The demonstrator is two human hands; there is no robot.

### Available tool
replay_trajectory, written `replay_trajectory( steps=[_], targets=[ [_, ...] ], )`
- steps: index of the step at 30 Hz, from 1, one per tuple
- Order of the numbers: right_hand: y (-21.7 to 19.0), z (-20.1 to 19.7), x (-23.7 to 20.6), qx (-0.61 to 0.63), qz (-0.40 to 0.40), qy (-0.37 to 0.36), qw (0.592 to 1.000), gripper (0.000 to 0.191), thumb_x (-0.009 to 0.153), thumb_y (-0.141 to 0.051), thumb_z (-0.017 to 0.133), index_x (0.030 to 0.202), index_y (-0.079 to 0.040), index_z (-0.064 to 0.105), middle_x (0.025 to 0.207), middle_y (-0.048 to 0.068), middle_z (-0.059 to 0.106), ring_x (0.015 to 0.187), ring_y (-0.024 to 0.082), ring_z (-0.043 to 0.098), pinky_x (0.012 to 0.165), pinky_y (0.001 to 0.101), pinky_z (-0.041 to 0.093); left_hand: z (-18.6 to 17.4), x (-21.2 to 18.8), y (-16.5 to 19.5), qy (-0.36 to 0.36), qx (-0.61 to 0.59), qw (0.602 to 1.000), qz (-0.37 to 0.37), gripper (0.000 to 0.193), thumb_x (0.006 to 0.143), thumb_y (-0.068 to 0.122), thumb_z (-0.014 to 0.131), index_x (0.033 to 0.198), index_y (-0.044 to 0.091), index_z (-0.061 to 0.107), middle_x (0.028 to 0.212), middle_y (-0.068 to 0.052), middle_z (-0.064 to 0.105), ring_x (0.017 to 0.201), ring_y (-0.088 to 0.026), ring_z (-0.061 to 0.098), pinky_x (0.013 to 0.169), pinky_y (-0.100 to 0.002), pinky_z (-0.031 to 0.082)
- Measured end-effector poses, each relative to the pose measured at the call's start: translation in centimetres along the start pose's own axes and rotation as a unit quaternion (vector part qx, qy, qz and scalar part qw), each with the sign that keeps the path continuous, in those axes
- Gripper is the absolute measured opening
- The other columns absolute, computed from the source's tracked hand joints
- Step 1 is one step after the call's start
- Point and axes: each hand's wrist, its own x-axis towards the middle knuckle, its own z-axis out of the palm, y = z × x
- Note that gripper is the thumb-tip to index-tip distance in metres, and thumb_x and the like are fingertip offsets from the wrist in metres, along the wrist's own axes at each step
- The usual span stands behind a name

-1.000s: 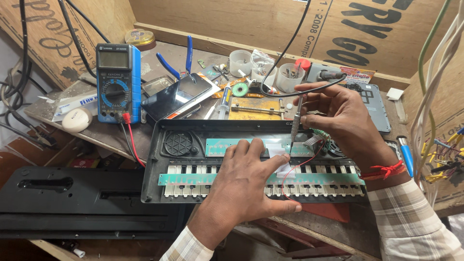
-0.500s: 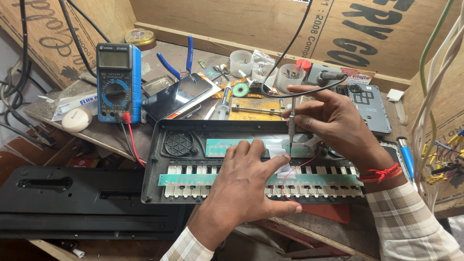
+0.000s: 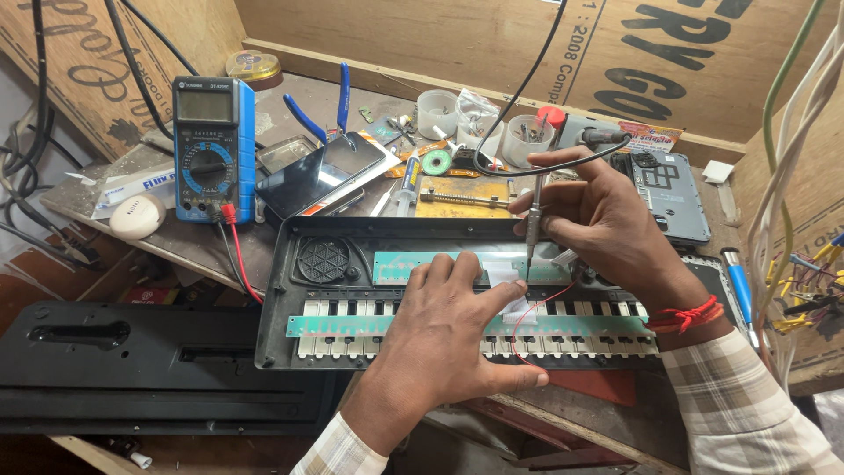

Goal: The person solders components on a small green circuit board seated inside an opened keyboard-style electronic device, holding the board steady with one hand while applying a soldering iron with the other. They reposition the board and continue soldering different joints across the workbench session.

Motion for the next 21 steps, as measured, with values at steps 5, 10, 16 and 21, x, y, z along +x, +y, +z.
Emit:
replay_trajectory(
  steps=[5,10,16,21],
  targets=[
    [0.11,0.18,-0.04,-0.028,-0.026,0.001,0.999,0.061,0.084,0.016,0.058,0.140,-0.004,0.046,0.104,0.013,0.073,0.097,0.018,0.073,0.085,0.0320,0.064,0.09,-0.14,-0.01,0.007,0.004,1.000,0.004,0.090,0.061,0.076,0.081,0.129,0.018,0.071,0.106,-0.012,0.053,0.109,-0.034,0.049,0.103,-0.055,0.037],
    [0.00,0.28,-0.05,-0.010,-0.012,0.001,1.000,0.059,0.086,0.011,0.063,0.140,-0.005,0.047,0.104,0.008,0.074,0.095,0.013,0.072,0.084,0.0279,0.062,0.16,-0.08,-0.10,0.004,0.001,1.000,0.002,0.091,0.061,0.077,0.080,0.129,0.017,0.071,0.106,-0.012,0.053,0.109,-0.034,0.050,0.103,-0.055,0.037],
    [-0.03,0.30,0.01,-0.059,-0.018,0.010,0.998,0.061,0.085,0.005,0.073,0.140,-0.006,0.049,0.100,0.007,0.072,0.092,0.014,0.072,0.080,0.0281,0.060,0.17,0.05,-0.12,-0.001,0.006,1.000,0.002,0.091,0.061,0.077,0.080,0.129,0.018,0.071,0.106,-0.012,0.053,0.109,-0.035,0.050,0.102,-0.055,0.038],
    [0.11,0.47,0.01,-0.051,-0.022,0.022,0.998,0.056,0.088,0.005,0.069,0.139,-0.005,0.048,0.105,0.007,0.071,0.101,0.013,0.072,0.087,0.0280,0.061,0.18,-0.08,-0.17,0.004,0.006,1.000,0.003,0.092,0.060,0.077,0.081,0.129,0.018,0.071,0.106,-0.013,0.053,0.109,-0.036,0.050,0.101,-0.055,0.039]
  ],
)
